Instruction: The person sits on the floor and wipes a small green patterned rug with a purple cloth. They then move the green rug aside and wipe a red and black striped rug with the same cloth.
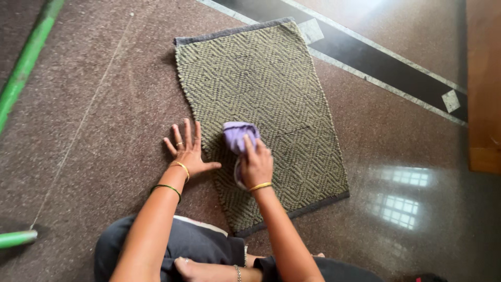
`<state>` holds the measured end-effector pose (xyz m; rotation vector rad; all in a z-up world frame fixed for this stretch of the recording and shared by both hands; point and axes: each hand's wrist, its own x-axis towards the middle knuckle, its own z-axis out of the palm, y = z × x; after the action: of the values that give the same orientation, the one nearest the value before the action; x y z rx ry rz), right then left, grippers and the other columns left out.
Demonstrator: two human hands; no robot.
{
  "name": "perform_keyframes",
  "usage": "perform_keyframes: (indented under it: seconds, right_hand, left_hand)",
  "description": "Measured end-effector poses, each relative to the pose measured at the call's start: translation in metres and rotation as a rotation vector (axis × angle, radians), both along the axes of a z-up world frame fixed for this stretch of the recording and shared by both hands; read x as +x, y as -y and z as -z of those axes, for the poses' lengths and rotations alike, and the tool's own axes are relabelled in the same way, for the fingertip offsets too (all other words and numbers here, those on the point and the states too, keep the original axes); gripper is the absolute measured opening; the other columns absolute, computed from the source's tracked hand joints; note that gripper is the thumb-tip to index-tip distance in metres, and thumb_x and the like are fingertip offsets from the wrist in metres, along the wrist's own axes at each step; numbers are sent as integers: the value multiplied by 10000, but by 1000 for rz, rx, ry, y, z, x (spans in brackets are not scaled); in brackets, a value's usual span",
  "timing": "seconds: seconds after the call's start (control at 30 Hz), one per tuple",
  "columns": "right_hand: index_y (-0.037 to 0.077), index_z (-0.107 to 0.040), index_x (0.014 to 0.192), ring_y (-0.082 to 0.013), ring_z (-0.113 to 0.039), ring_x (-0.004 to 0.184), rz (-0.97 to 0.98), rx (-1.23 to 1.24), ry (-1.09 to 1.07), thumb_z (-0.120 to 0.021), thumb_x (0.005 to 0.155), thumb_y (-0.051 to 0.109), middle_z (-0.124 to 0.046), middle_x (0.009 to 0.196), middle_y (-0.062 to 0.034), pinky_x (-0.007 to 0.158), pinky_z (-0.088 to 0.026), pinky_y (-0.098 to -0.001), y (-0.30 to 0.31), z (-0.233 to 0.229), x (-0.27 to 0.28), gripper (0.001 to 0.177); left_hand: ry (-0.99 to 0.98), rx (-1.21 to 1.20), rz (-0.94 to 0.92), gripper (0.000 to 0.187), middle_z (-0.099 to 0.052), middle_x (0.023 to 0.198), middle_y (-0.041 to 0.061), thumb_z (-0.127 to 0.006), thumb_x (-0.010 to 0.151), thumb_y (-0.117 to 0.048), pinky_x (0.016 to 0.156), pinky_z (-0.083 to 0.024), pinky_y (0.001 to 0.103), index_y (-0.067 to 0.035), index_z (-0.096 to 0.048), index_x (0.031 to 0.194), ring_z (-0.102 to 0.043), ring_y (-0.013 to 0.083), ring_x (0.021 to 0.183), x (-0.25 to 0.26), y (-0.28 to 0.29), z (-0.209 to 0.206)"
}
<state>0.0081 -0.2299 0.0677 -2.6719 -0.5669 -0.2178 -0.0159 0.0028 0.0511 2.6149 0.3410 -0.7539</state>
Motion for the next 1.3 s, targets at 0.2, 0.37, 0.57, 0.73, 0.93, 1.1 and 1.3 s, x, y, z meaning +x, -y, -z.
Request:
perform_keyframes:
  seconds: [0.2,0.37,0.57,0.73,0.93,1.1,1.3]
  right_hand:
    - [167,-540,1455,-348,-534,1205,-112,-78,-16,-671,858,273,-527,1431,-162,930,-455,-471,-42,-18,-28,620]
    - [256,-557,1464,-299,-545,1249,-181,-157,191,-680,885,263,-533,1439,-108,957,-449,-441,-38,0,-24,592]
    - [260,-637,1323,-318,-566,1114,-10,-191,142,-656,836,194,-565,1427,-81,876,-474,-469,41,30,23,491]
    - [255,-655,1351,-349,-564,1091,247,-309,122,-634,822,201,-568,1411,-86,851,-472,-502,131,43,64,531]
    - [188,-634,1390,-376,-566,1046,249,-122,86,-613,877,186,-585,1368,-160,895,-489,-521,116,20,61,513]
    - [216,-614,1350,-308,-598,966,-81,-15,125,-660,919,161,-619,1277,-114,829,-483,-453,-5,3,1,437]
    - [205,-641,1316,-304,-581,1068,-153,-90,180,-675,836,162,-591,1330,-102,841,-464,-428,-12,5,1,484]
  left_hand:
    - [131,89,163,1293,148,1706,154,-701,662,-826,1171,112,710,-239,-76,1629,164,405,1564,-45,11,9]
    - [35,136,141,1289,116,1723,109,-710,650,-819,1186,99,668,-249,-124,1646,122,359,1572,-42,17,6]
    - [41,100,116,1341,126,1716,92,-707,631,-830,1183,104,670,-303,6,1637,136,358,1567,-39,16,-1]
    - [-1,97,119,1338,135,1721,92,-703,638,-835,1181,111,662,-315,14,1641,148,358,1570,-42,17,-1]
    - [97,36,26,1207,120,1705,50,-614,734,-853,1175,132,667,-301,-5,1617,150,332,1559,-43,21,10]
    - [-23,109,2,1235,130,1722,17,-626,724,-822,1173,126,656,-309,28,1638,160,323,1563,-40,28,4]
    - [-4,92,15,1260,138,1720,24,-638,719,-814,1168,126,670,-302,53,1640,166,336,1563,-40,26,7]
